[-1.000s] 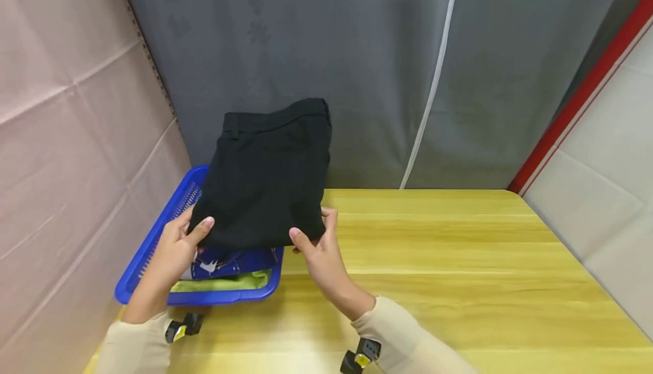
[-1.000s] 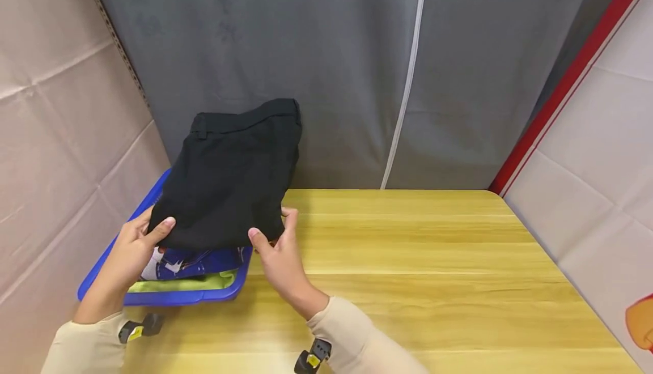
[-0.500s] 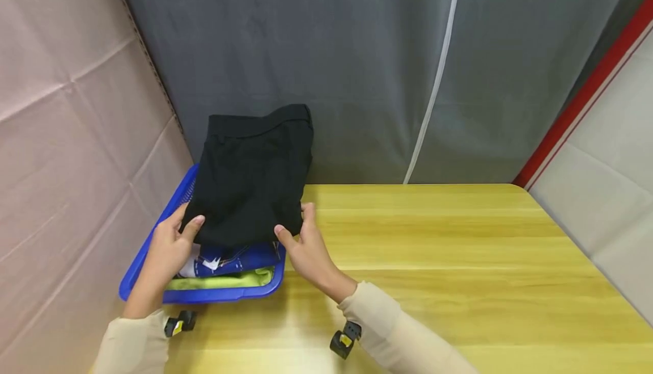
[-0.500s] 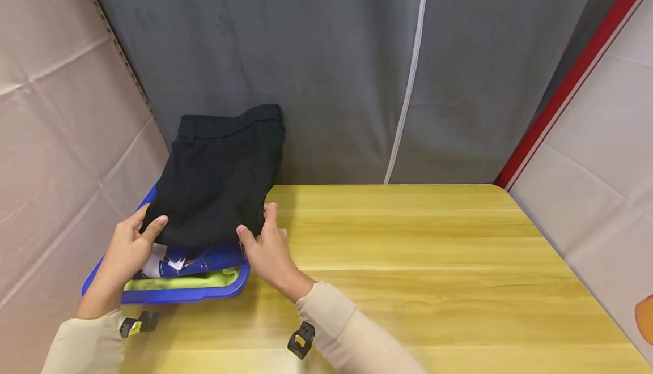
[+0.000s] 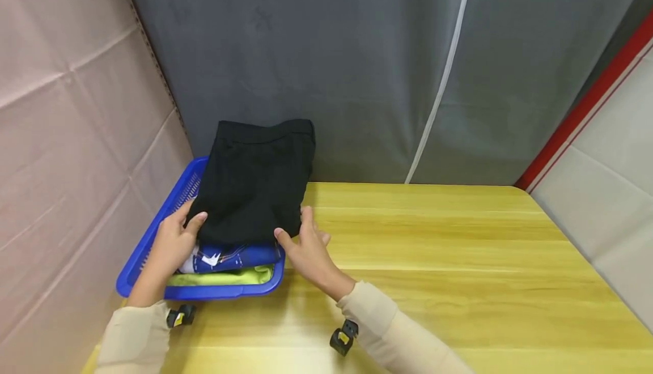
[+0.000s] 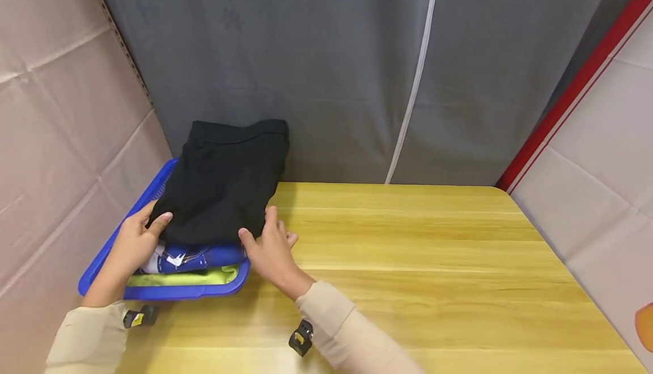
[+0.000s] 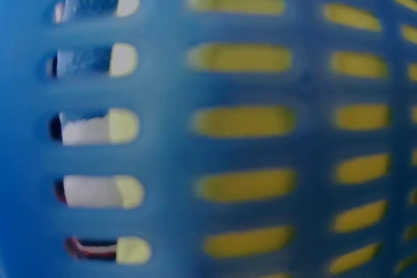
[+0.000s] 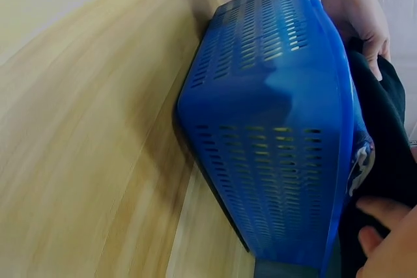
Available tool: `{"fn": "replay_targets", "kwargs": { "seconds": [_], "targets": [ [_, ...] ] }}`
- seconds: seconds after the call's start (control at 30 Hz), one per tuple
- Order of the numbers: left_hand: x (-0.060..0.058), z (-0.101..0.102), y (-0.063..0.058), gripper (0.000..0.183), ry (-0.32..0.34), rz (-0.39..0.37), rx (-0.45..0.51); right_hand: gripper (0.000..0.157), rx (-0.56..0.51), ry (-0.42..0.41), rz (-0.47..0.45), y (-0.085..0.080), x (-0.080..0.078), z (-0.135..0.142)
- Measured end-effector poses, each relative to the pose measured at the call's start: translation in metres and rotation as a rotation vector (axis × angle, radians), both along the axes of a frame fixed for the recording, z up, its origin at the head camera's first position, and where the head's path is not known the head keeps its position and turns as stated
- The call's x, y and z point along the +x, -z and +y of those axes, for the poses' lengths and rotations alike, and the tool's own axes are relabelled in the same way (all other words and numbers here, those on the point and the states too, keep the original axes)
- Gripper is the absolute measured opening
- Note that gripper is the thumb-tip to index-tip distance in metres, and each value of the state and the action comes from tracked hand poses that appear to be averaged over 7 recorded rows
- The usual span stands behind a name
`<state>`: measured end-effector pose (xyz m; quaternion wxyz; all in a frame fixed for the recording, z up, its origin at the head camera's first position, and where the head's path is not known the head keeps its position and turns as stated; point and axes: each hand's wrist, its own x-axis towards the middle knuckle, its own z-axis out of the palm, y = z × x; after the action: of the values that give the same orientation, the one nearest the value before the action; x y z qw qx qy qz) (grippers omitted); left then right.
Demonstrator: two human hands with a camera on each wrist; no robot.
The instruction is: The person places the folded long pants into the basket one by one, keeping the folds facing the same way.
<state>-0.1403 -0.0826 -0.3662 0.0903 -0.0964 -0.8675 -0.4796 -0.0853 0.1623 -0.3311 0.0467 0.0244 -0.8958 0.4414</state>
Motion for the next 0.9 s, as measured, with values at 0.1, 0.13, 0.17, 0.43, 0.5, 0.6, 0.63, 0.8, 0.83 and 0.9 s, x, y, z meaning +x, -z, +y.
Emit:
{"fn": "replay_targets", "kwargs": {
  "seconds": [0.1,0.13,0.17,0.43,0.5,0.6,0.63,0.8,0.83,0.9],
  "targets": [
    [-0.002,-0.001,-0.002,0.053,0.015,-0.032,-0.009,0.048,0.034,0.023,-0.015,0.001,-0.002,0.002],
    [-0.003,-0.001,-0.002,0.053,0.018,-0.047,-0.009,0.049,0.039,0.031,-0.022,0.002,-0.002,0.002],
    [-0.003,-0.001,-0.003,0.054,0.019,-0.063,-0.011,0.049,0.037,0.037,-0.029,0.002,-0.002,0.003],
    [-0.003,0.002,-0.002,0.051,-0.012,-0.081,0.015,0.036,-0.112,0.013,-0.017,0.010,-0.005,0.006],
    [0.000,0.002,-0.002,0.050,-0.026,-0.063,0.023,0.034,-0.164,-0.002,0.001,0.011,-0.004,0.005],
    [0.008,-0.002,-0.004,0.047,-0.050,-0.024,0.024,0.032,-0.211,-0.037,0.029,0.011,0.000,0.002],
    [0.011,-0.004,-0.006,0.046,-0.061,-0.008,0.022,0.032,-0.218,-0.050,0.039,0.010,0.002,0.001],
    [0.021,-0.016,-0.012,0.040,-0.089,0.069,0.029,0.033,-0.221,-0.114,0.058,0.003,0.009,-0.007],
    [0.022,-0.017,-0.013,0.040,-0.091,0.078,0.028,0.034,-0.218,-0.123,0.060,0.002,0.010,-0.008],
    [0.024,-0.020,-0.013,0.040,-0.081,0.077,0.027,0.034,-0.208,-0.130,0.047,0.003,0.013,-0.009]
  ]
}}
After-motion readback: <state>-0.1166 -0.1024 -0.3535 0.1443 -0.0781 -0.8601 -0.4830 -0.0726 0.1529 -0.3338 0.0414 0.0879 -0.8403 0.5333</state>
